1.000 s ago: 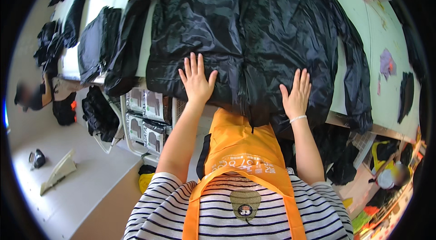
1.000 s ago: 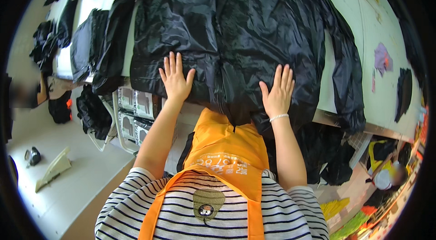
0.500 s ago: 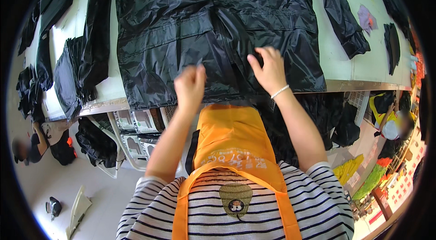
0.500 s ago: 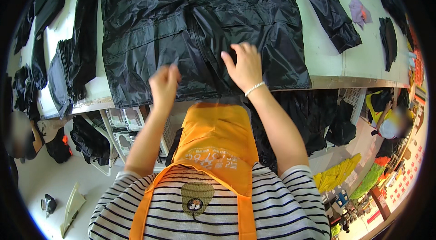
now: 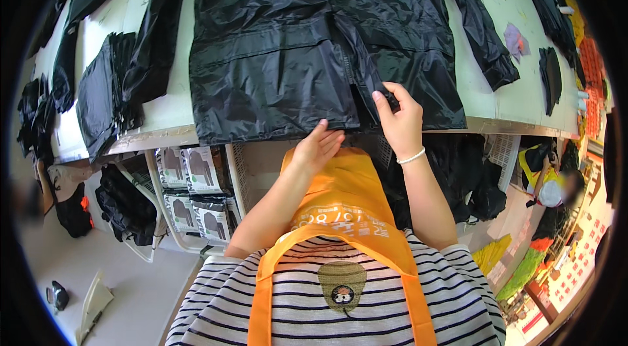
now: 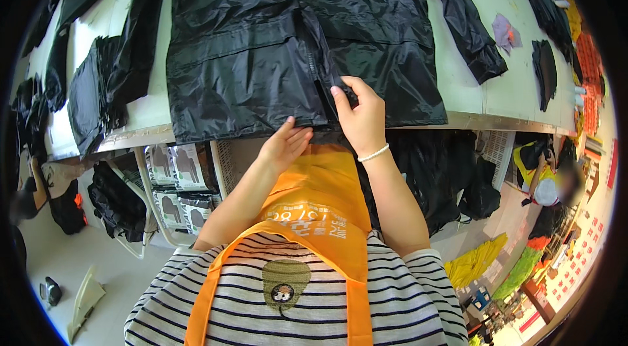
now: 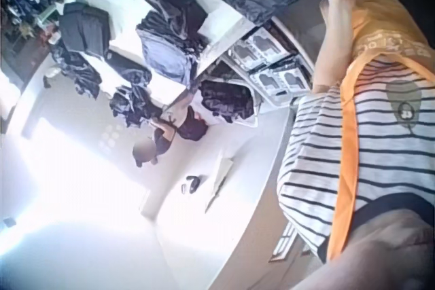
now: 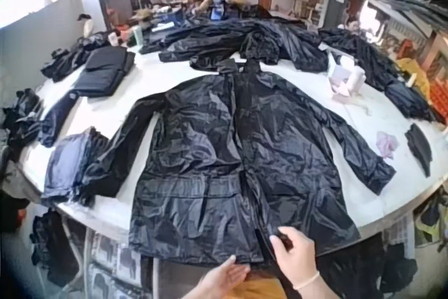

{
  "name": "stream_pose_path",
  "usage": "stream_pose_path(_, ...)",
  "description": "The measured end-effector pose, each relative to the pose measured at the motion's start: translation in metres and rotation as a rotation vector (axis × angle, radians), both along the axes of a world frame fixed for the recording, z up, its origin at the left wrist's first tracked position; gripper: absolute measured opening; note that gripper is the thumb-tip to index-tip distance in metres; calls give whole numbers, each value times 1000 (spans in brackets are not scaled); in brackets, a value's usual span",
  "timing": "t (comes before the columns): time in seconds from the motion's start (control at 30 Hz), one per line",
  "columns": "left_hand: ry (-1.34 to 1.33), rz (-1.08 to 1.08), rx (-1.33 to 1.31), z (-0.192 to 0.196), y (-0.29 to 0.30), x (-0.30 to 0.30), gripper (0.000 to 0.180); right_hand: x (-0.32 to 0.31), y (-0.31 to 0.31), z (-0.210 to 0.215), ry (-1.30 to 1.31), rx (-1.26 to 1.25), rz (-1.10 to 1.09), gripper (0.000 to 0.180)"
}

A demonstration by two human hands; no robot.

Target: The person folds a black jacket on a white table. They smooth the fabric, fold the sleeves inward, fold the body in half, and then fold it again into a compact rectangle. The folded jacket is placed on a stack of similar folded jackets.

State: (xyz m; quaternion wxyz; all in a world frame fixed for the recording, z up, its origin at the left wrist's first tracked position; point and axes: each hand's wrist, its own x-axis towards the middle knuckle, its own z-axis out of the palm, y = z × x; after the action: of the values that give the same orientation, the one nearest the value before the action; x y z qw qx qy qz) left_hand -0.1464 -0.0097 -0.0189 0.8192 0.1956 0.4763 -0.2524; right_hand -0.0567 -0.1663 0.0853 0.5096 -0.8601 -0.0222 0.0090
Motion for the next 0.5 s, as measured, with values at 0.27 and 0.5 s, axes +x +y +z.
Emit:
stream_pose_path(0.27, -379, 281, 172, 60, 5, 5, 12, -45, 17, -37, -122, -212, 324, 27)
stream_pose_path(0.5, -181, 156, 230, 31, -10, 6, 10, -53, 21, -47, 6, -89, 116, 15)
